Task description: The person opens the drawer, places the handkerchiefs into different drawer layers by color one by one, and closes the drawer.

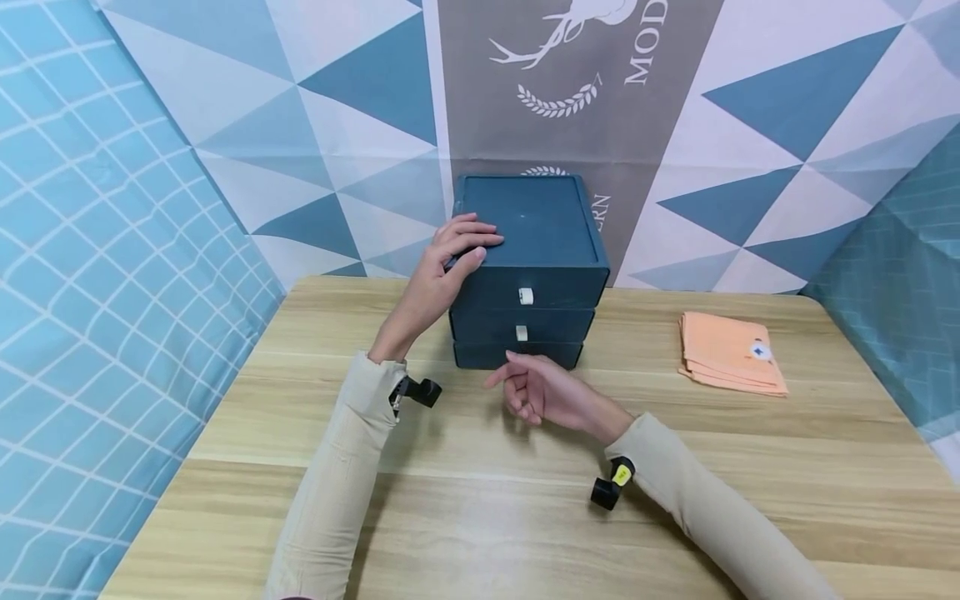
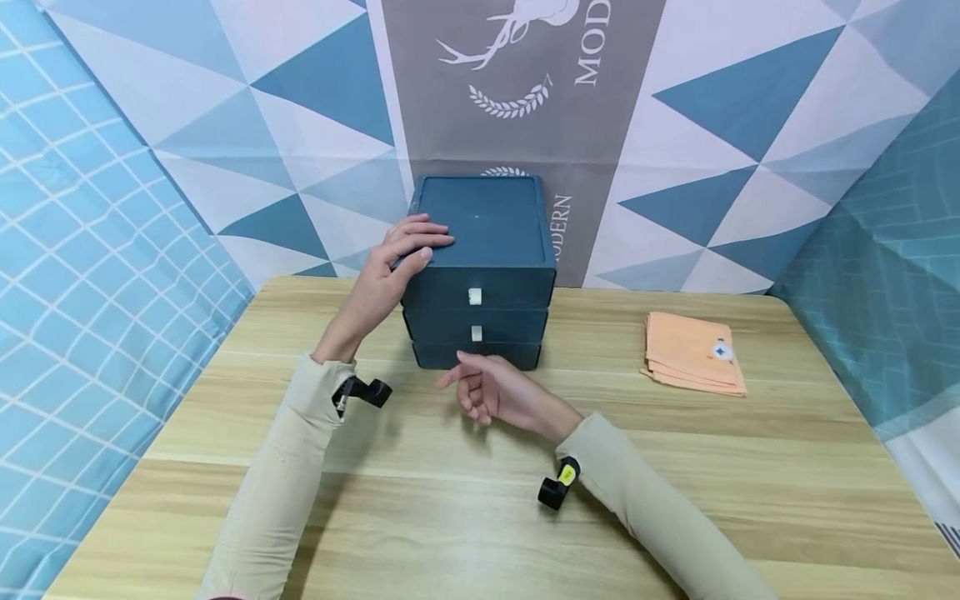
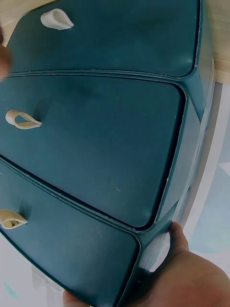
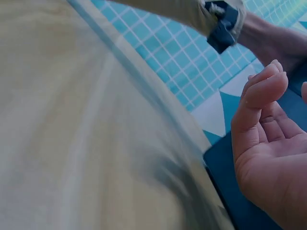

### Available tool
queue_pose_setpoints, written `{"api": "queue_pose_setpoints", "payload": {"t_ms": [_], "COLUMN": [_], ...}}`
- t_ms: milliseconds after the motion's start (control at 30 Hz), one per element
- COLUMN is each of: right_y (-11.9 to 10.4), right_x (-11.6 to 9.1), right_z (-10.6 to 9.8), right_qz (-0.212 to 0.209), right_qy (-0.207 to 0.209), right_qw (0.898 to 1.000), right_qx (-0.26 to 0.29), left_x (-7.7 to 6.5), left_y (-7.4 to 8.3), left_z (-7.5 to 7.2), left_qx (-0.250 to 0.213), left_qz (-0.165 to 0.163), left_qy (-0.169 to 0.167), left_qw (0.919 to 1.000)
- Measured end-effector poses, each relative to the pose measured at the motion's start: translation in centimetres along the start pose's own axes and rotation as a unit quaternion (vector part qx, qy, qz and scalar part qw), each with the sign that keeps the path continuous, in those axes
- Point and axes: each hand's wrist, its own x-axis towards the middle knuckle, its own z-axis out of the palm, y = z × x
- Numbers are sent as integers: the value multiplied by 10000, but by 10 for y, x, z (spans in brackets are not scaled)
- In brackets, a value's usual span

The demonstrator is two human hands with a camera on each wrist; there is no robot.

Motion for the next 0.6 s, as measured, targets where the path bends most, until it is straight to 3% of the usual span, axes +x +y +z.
{"api": "queue_pose_setpoints", "payload": {"t_ms": [133, 267, 600], "right_y": [6, 11, 14], "right_x": [-10, -16, -14], "right_z": [6, 11, 6], "right_qz": [191, 459, 1245], "right_qy": [-305, -326, 483], "right_qw": [9992, 9981, 9910], "right_qx": [187, 238, 34], "left_x": [0, 0, 0], "left_y": [0, -1, -2], "left_z": [0, 0, 1], "left_qx": [14, 6, 3], "left_qz": [2, 8, 36], "left_qy": [27, 64, 93], "left_qw": [10000, 10000, 10000]}}
